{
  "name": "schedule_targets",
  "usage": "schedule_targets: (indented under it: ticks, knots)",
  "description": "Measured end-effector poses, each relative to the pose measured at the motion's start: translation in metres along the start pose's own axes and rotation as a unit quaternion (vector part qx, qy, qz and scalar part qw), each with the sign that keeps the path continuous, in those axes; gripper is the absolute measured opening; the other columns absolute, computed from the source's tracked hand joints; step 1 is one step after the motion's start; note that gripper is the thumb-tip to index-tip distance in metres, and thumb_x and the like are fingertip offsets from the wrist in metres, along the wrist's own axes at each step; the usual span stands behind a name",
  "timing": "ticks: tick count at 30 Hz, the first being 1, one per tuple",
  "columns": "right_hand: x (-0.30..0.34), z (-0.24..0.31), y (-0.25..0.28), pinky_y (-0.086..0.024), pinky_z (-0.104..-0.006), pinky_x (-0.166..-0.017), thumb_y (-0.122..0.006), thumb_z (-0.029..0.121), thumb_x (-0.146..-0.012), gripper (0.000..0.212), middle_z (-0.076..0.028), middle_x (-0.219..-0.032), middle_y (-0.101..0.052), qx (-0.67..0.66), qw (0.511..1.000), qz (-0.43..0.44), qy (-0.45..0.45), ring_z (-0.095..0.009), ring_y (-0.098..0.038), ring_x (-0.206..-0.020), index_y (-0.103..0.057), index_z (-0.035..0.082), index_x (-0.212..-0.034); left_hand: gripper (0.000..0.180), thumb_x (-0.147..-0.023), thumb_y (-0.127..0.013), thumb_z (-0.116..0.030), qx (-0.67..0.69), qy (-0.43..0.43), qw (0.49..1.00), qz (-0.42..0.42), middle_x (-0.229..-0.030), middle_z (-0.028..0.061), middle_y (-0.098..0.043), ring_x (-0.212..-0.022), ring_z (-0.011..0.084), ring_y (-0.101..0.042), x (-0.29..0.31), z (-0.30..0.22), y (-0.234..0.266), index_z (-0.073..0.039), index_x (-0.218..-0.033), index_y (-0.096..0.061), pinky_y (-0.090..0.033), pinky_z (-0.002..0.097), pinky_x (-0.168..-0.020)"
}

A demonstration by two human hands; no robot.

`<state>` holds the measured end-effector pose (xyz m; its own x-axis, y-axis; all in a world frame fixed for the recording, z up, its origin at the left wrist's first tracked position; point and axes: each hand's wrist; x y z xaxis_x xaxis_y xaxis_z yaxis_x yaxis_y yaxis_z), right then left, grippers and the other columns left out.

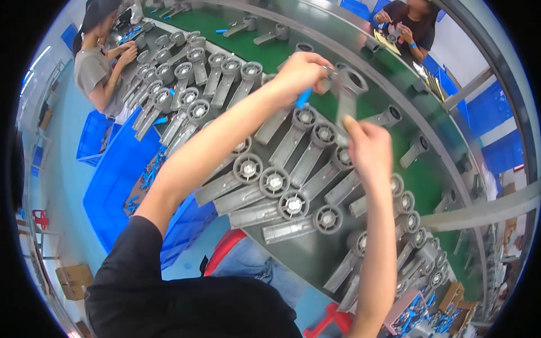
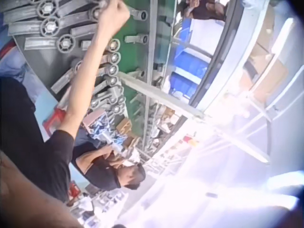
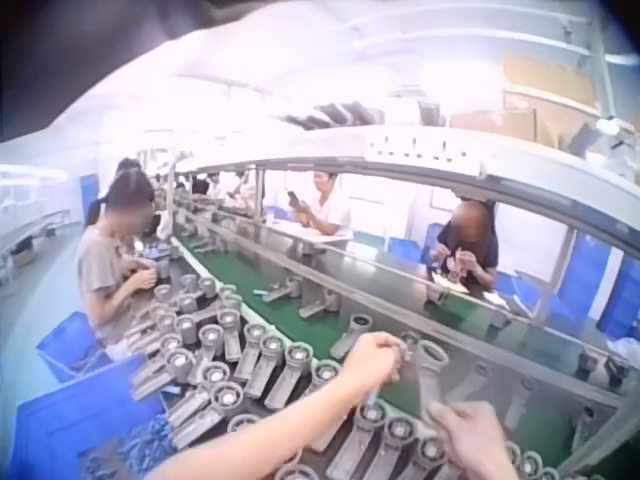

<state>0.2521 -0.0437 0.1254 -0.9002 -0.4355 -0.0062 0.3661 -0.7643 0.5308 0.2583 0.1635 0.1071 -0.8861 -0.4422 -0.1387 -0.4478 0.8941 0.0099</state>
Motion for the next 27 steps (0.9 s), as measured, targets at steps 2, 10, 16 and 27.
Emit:
schedule_targets:
  ticks: [2,10,16,27]
  knots:
    - [-0.071,-0.012,-0.030,-0.034,-0.0234,-0.044,-0.067,0.030,-0.091,0.031,0.004,-0.060,-0.052,-0.036,0.999,0.021,-0.016,-0.005,-0.045,-0.047,-0.065,0.003,-0.075,0.020,-0.079,-0.058,-0.008,-0.069,-0.003,0.996,-0.061,-0.078,0.0150,-0.072,-0.066,0.0233,-0.071,-0.065,0.033,0.012,0.001,-0.089,-0.072,-0.056,0.0345,-0.067]
    - [-0.206,-0.032,-0.140,-0.055,-0.0361,-0.069,-0.064,0.026,-0.087,0.032,-0.010,-0.062,-0.069,0.068,0.996,-0.033,-0.047,-0.022,-0.070,-0.061,-0.070,0.000,-0.068,0.020,-0.074,-0.061,-0.011,-0.251,0.023,0.960,-0.120,-0.094,0.0215,-0.071,-0.095,0.0357,-0.068,-0.160,0.104,0.040,-0.007,-0.085,-0.077,-0.054,0.0392,-0.088]
    - [-0.229,-0.022,-0.147,-0.057,-0.0353,-0.071,-0.058,0.020,-0.089,0.030,-0.014,-0.061,-0.068,0.101,0.992,0.003,-0.069,-0.025,-0.071,-0.058,-0.067,-0.006,-0.077,0.023,-0.069,-0.061,-0.014,-0.329,-0.087,0.938,-0.061,-0.088,0.0194,-0.072,-0.091,0.0358,-0.069,-0.184,0.096,0.104,-0.009,-0.084,-0.078,-0.053,0.0391,-0.090]
    - [-0.231,-0.026,-0.132,-0.051,-0.0512,-0.086,-0.048,0.051,-0.096,0.058,-0.027,-0.098,-0.068,0.287,0.958,-0.006,0.000,-0.044,-0.064,-0.100,-0.070,-0.002,-0.100,0.058,-0.090,-0.059,-0.037,-0.606,0.113,0.776,-0.132,-0.134,0.0223,-0.052,-0.129,0.0417,-0.045,-0.245,0.166,0.244,-0.007,-0.137,-0.044,-0.036,0.0588,-0.102]
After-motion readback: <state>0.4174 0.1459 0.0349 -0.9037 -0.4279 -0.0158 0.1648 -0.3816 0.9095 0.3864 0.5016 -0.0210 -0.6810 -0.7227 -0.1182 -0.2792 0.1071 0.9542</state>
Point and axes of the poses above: each hand's wrist, its own x-axis away from the middle knuckle, its own y-axis out of the back of the hand, z = x × y
